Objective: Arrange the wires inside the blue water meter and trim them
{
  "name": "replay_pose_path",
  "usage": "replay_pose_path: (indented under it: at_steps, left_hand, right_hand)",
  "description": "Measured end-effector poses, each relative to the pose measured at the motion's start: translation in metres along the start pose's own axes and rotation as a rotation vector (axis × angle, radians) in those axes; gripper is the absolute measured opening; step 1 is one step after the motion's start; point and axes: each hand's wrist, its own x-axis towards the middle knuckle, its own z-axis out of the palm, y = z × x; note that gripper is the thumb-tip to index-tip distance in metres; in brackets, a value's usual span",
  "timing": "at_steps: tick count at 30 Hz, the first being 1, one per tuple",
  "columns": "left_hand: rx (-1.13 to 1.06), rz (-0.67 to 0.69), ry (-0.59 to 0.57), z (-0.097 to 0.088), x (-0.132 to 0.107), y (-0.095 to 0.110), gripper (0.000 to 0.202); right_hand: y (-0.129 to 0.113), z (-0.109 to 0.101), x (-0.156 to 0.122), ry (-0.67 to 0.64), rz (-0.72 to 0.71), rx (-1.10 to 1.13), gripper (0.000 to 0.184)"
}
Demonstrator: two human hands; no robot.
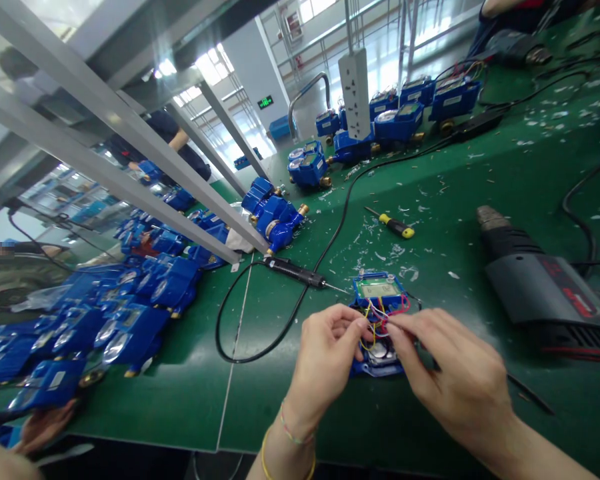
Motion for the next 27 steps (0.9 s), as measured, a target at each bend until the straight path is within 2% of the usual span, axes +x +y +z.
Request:
replay_pose_path:
  at_steps: [2, 4, 12, 14, 16, 17, 19, 20, 23, 27]
  left_hand:
    - [0.008, 0.007, -0.011, 0.000, -0.002, 0.000, 0.019]
    - [0.037, 0.019, -0.005, 0.000, -0.002, -0.001, 0.018]
    - [0.453, 0.266, 0.286, 0.001, 0.007, -0.018, 0.033]
    - [0.552, 0.375, 0.384, 0.004, 0.006, -0.021, 0.020]
    - [0.595, 0.569, 0.513, 0.009, 0.003, -0.021, 0.003]
    - [0.594, 0.674, 0.545, 0.012, 0.000, -0.021, 0.008]
    - [0.570, 0.810, 0.488, 0.017, -0.005, -0.020, 0.009]
    - [0.556, 0.818, 0.421, 0.020, -0.008, -0.020, 0.008]
    - [0.531, 0.702, 0.277, 0.025, -0.011, -0.021, 0.007]
    - [0.496, 0.562, 0.221, 0.025, -0.009, -0.019, 0.005]
  right_hand:
    - [0.006, 0.001, 0.003, -0.052, 0.099, -0.054, 0.010]
    - [0.011, 0.003, 0.004, -0.131, 0.188, 0.013, 0.014]
    - [0.021, -0.006, 0.013, -0.445, 0.713, 0.667, 0.031]
    - [0.024, -0.009, 0.018, -0.504, 0.787, 0.762, 0.036]
    - [0.026, -0.011, 0.021, -0.498, 0.820, 0.800, 0.040]
    - [0.027, -0.011, 0.022, -0.493, 0.829, 0.815, 0.042]
    - [0.028, -0.011, 0.023, -0.495, 0.846, 0.850, 0.047]
    - [0.029, -0.011, 0.024, -0.503, 0.851, 0.862, 0.049]
    - [0.030, -0.011, 0.024, -0.521, 0.838, 0.865, 0.049]
    - [0.030, -0.010, 0.023, -0.505, 0.812, 0.879, 0.044]
